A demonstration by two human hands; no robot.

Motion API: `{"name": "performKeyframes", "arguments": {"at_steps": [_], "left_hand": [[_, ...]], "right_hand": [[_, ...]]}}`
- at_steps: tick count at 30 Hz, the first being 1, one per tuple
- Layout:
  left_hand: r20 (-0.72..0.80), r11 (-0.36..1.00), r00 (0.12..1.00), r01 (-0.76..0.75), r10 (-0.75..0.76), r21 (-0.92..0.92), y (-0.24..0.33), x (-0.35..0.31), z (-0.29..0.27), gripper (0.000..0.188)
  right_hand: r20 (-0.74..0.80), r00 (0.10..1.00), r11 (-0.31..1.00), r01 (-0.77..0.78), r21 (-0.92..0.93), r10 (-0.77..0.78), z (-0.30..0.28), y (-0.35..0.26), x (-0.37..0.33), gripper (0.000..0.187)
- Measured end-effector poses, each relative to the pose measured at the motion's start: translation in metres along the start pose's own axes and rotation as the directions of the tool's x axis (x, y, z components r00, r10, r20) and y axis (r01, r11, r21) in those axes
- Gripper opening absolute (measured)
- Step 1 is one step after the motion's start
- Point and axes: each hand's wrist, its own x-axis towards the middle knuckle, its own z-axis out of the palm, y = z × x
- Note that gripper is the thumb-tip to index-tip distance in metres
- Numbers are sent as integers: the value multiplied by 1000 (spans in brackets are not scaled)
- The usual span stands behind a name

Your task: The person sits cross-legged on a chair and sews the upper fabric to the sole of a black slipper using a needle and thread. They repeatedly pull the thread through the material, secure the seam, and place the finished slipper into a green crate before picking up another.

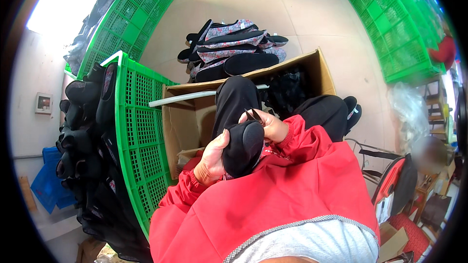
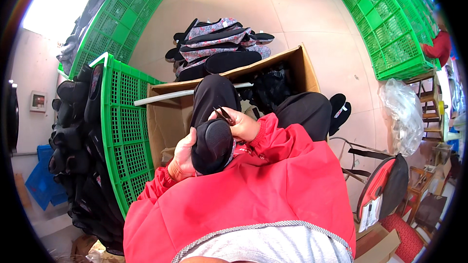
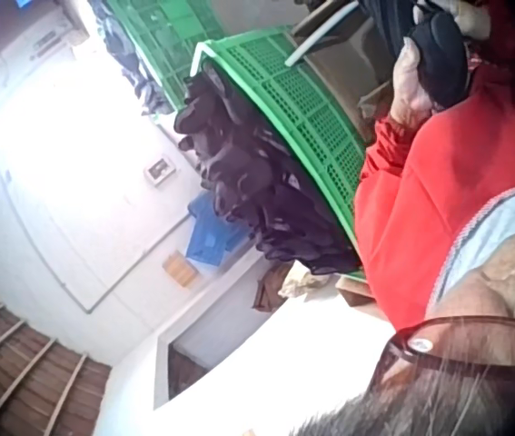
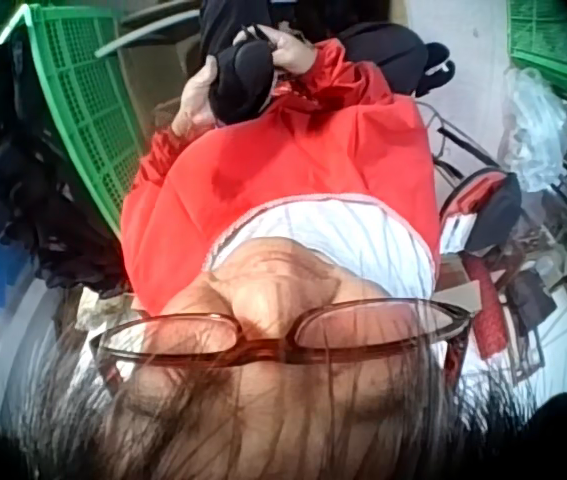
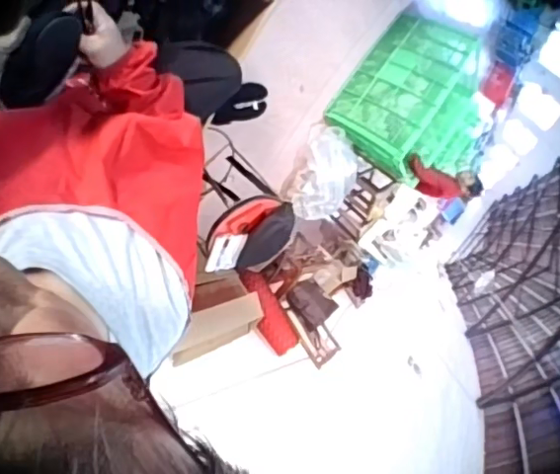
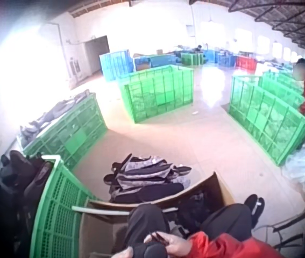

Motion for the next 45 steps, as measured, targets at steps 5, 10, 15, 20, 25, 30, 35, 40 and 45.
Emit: {"name": "performKeyframes", "arguments": {"at_steps": [5, 10, 15, 20, 25, 30, 35, 40, 45], "left_hand": [[137, 991, 989, 73, -58, -110, -1, -2, 11, 48], [-22, 991, 993, -118, 120, 55, 25, -10, 14, 47], [258, 804, 782, -593, 567, 32, 61, -10, -7, 50], [115, 788, 780, -610, 615, -78, 63, 10, -24, 46], [-395, 793, 694, -578, 602, 194, 71, 11, -42, 32], [-55, 30, -40, -461, 998, 887, 46, 8, -8, 21], [660, -662, 92, -16, 745, 749, 28, 3, 38, 14], [767, -799, 370, -101, 523, 593, 18, 11, 77, 16], [649, -776, 591, -61, 479, 628, 26, 26, 78, 16]], "right_hand": [[43, 998, 980, -59, 190, 52, -7, 28, -7, 46], [-78, 997, 978, -8, 211, 25, -12, 32, -14, 46], [-132, 990, 998, 48, 50, -41, -22, 38, -20, 45], [-391, 920, 998, 46, 47, -24, -18, 34, -20, 33], [-550, 817, 985, 154, -77, -171, -25, 27, -17, 24], [-529, 783, 932, 176, -315, -327, -23, 25, -21, 24], [-413, 728, 748, 203, -632, -547, -6, 11, -25, 28], [-238, 704, 527, 223, -820, -669, -3, 11, -29, 31], [-226, 754, 606, 272, -748, -617, 1, 7, -35, 29]]}}
